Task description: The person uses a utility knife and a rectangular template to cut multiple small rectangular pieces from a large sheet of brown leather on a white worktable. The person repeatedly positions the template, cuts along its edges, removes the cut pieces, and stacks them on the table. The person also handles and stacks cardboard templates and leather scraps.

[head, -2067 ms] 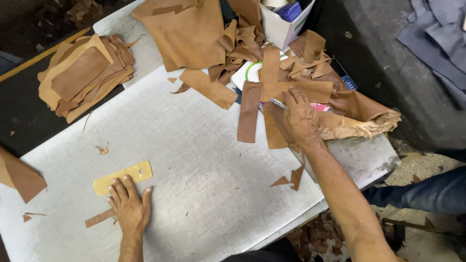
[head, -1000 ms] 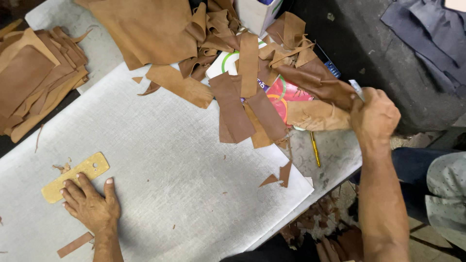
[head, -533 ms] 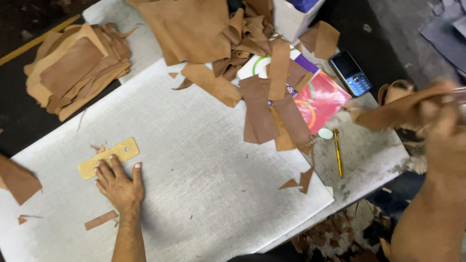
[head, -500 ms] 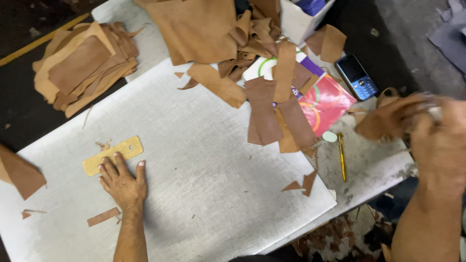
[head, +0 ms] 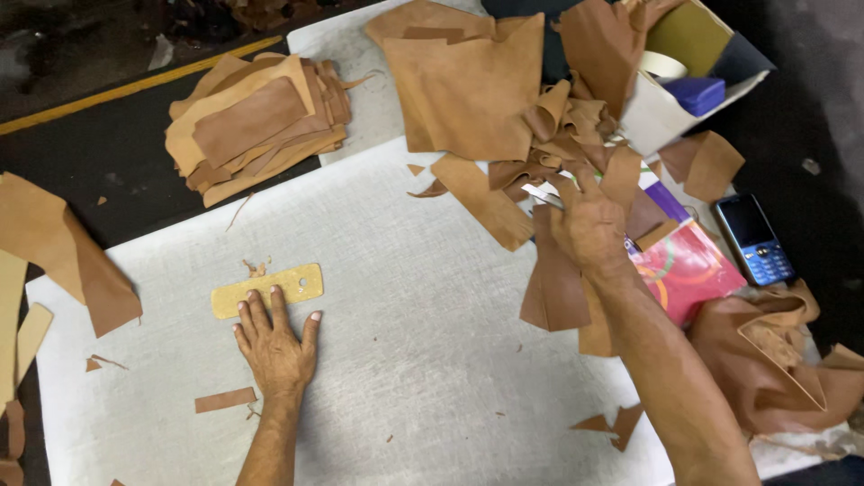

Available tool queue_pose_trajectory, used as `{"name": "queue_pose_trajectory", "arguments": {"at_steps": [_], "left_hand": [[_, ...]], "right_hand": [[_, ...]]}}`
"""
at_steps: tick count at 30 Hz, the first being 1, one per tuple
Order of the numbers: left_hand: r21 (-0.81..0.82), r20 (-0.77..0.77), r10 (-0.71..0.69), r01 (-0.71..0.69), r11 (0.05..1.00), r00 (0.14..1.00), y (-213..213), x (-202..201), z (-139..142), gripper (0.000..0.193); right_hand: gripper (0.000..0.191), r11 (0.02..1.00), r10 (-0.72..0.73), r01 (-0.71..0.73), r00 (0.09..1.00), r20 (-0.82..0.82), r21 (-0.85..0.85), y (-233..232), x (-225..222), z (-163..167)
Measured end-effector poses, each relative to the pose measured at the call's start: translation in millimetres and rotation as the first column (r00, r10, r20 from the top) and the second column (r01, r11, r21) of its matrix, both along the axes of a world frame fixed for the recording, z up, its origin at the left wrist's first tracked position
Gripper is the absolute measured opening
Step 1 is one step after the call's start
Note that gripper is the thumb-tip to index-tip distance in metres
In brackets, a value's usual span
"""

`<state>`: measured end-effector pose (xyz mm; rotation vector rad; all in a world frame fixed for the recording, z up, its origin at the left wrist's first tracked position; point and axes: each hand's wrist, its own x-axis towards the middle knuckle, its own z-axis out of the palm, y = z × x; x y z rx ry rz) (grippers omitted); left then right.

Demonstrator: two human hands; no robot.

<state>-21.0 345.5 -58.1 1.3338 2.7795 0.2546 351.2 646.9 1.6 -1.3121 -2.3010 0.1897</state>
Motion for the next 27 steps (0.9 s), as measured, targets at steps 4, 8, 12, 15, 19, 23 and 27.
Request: {"name": "queue_pose_trajectory", "arguments": {"at_steps": [4,8,12,15,19,23,27], "left_hand": [[-0.011,-0.022,0.01,-0.01,1.0,1.0,1,0,-1,0.086],[-0.025,-0.024,0.024,-0.024,0.999,0.999,0,-1,-2,0.087],[-0.005,-0.038,0.014,-0.014,1.0,0.999,-1,-2,-5,0.086],[-0.01,-0.046,0.013,-0.013,1.0,0.999,-1,-2,-7,0.086],[-0.008,-0.043,0.014,-0.015,1.0,0.999,-1,-3,-9,0.087],[-0.009,-0.049,0.013,-0.014,1.0,0.999,-1,-4,-12,0.087],[-0.015,-0.04,0.02,-0.02,1.0,0.999,-2,-4,-14,0.086]], "right_hand": [[0.035,0.998,0.051,-0.051,0.999,0.0,0.023,45,-67,-16],[0.048,0.928,-0.298,0.292,0.955,0.011,-0.23,104,-105,-27],[0.053,0.849,-0.418,0.403,0.908,0.032,-0.342,147,-114,-39],[0.053,0.823,-0.451,0.424,0.893,0.02,-0.378,171,-119,-48],[0.022,0.855,-0.478,0.484,0.875,0.081,-0.186,190,-131,-64],[0.042,0.828,-0.516,0.506,0.856,0.024,-0.241,197,-135,-72],[0.032,0.848,-0.495,0.492,0.868,0.037,-0.195,200,-137,-69]]}}
